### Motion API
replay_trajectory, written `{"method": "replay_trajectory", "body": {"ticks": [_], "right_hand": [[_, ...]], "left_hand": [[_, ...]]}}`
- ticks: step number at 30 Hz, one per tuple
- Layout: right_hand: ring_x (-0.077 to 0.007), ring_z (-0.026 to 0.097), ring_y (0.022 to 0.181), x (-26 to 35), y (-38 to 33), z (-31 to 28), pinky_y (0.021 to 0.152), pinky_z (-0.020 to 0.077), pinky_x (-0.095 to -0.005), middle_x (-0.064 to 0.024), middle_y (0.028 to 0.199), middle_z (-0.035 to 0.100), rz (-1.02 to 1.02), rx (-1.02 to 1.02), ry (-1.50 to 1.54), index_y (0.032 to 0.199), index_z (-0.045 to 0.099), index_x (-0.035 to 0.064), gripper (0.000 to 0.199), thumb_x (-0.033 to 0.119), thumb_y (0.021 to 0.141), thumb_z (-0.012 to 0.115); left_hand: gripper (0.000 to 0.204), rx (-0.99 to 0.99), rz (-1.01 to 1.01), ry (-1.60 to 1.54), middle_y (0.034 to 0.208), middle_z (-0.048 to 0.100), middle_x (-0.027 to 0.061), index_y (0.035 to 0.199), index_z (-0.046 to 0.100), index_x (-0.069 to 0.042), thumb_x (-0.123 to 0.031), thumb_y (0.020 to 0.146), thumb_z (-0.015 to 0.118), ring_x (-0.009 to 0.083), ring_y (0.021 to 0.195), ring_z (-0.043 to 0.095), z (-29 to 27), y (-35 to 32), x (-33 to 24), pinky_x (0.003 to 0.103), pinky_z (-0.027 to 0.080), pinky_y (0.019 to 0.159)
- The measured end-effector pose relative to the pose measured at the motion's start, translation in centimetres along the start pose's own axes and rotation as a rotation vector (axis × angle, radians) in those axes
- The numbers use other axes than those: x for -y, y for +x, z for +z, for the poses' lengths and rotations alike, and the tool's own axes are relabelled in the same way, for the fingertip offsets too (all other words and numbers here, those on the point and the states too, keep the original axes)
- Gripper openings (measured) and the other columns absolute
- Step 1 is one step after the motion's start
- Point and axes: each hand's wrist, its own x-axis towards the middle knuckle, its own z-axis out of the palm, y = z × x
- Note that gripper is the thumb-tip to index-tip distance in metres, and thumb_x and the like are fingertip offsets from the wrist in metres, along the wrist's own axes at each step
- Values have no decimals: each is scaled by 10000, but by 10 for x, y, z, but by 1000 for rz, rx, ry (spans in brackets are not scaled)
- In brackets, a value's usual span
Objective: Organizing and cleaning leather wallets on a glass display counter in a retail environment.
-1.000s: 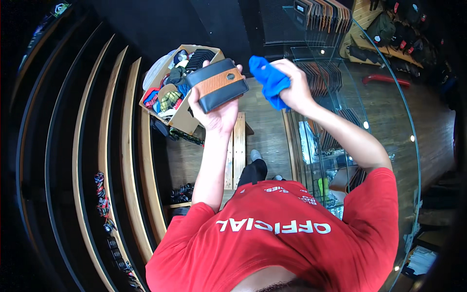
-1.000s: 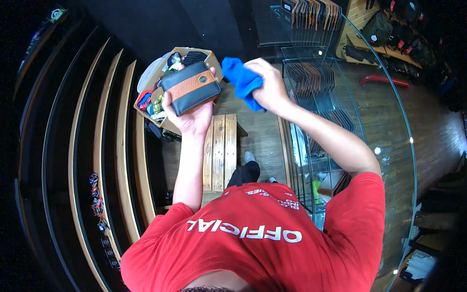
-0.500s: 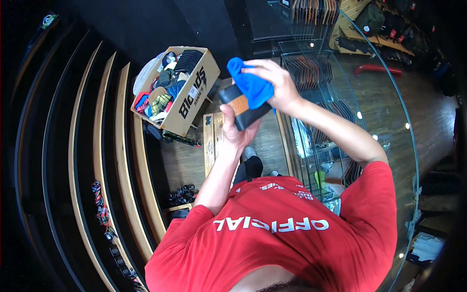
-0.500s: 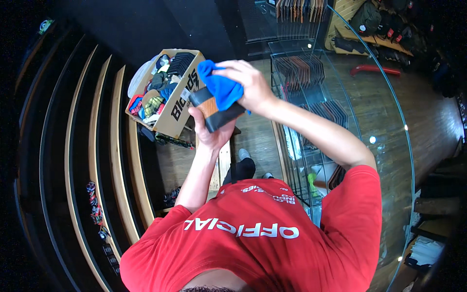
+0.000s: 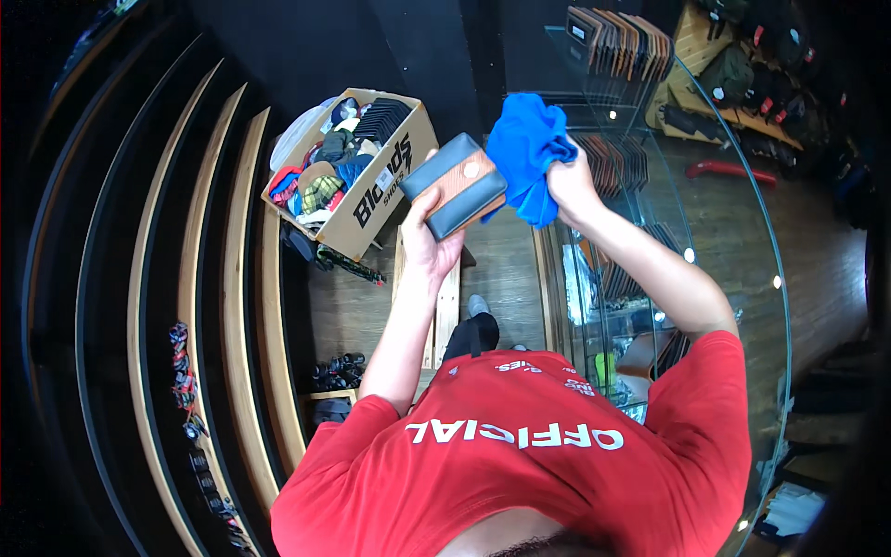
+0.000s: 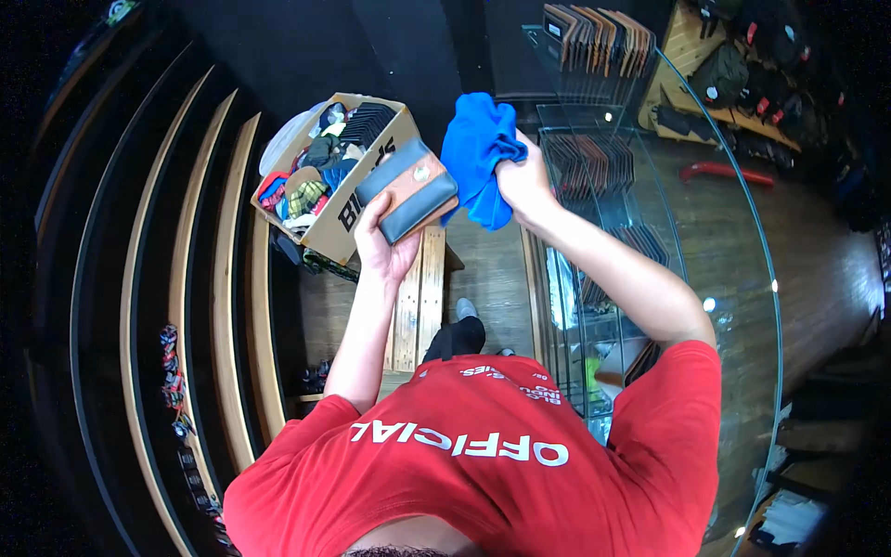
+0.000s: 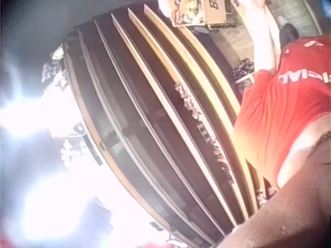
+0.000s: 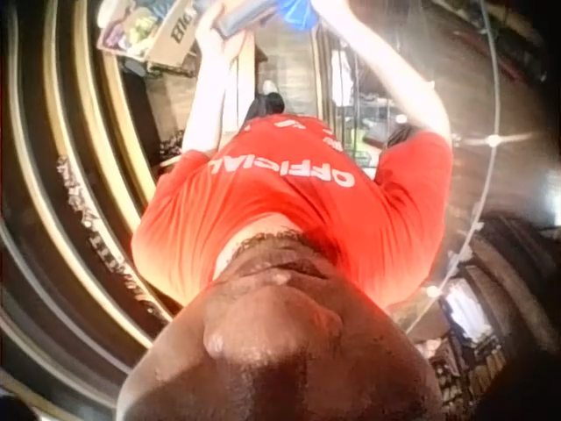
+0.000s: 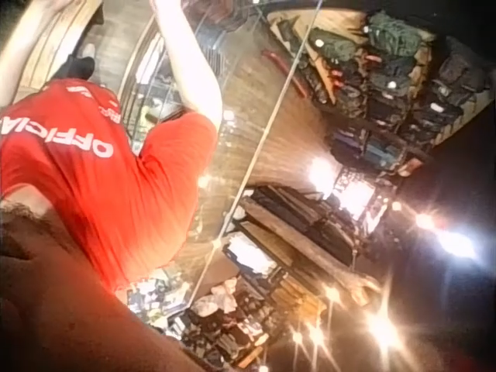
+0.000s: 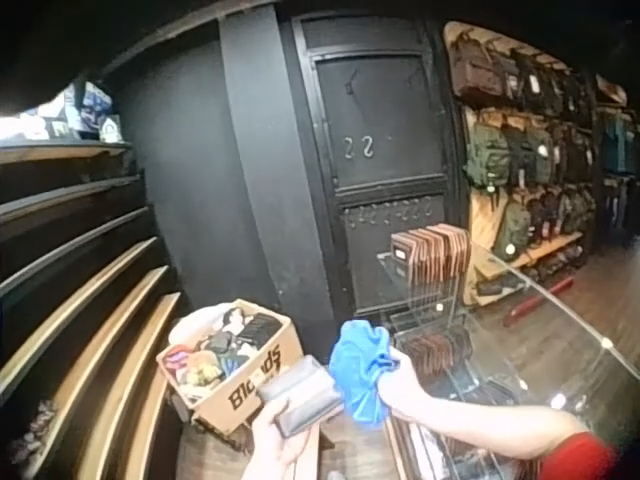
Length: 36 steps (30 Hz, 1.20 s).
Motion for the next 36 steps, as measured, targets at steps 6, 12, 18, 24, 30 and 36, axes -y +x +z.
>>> {"method": "replay_trajectory", "body": {"ticks": [6,12,18,24,30,36], "right_hand": [[-164,620,1146,24,-29,33,1014,490,-311,-88,1243,681,-47,207,-333,1407,557,36,492,-105,938,514],[-170,655,1084,17,-19,15,937,540,-333,-101,1212,687,173,295,-332,1387,577,31,439,-24,952,553],[-254,700,1065,13,-3,-5,927,598,-448,-127,1213,693,311,53,38,1321,600,52,325,147,1011,620],[-246,652,1163,4,-30,43,997,549,-424,-118,1276,660,292,95,-74,1391,529,67,417,33,980,594],[-242,659,1072,-21,-12,103,953,490,-337,-127,1119,680,-248,414,-506,1200,627,12,418,-87,795,602],[-376,670,1022,-47,9,162,884,534,-396,-175,1052,668,-591,452,-688,1070,676,-7,383,-76,692,679]], "left_hand": [[764,-233,171,556,1496,352,199,1547,266,-110,-361,975,705,268,1372,424,-28,1,23,409,403,1133],[628,-344,473,1004,1447,423,202,1492,367,-65,-325,1003,663,291,1372,400,-33,13,16,425,311,1163],[466,-368,187,379,1247,597,69,1470,384,-214,-492,1104,307,171,1016,681,-54,8,-5,291,588,587],[639,-167,14,-33,1257,560,77,1447,399,-242,-704,1009,350,140,941,636,-69,1,19,264,481,540],[517,-158,304,343,1544,434,113,1574,299,-89,-327,1117,344,228,1420,432,-43,7,4,401,311,1205],[520,-98,199,-144,1387,569,47,1441,476,-140,-459,1037,554,170,1293,534,-27,-16,-48,404,401,1131]]}}
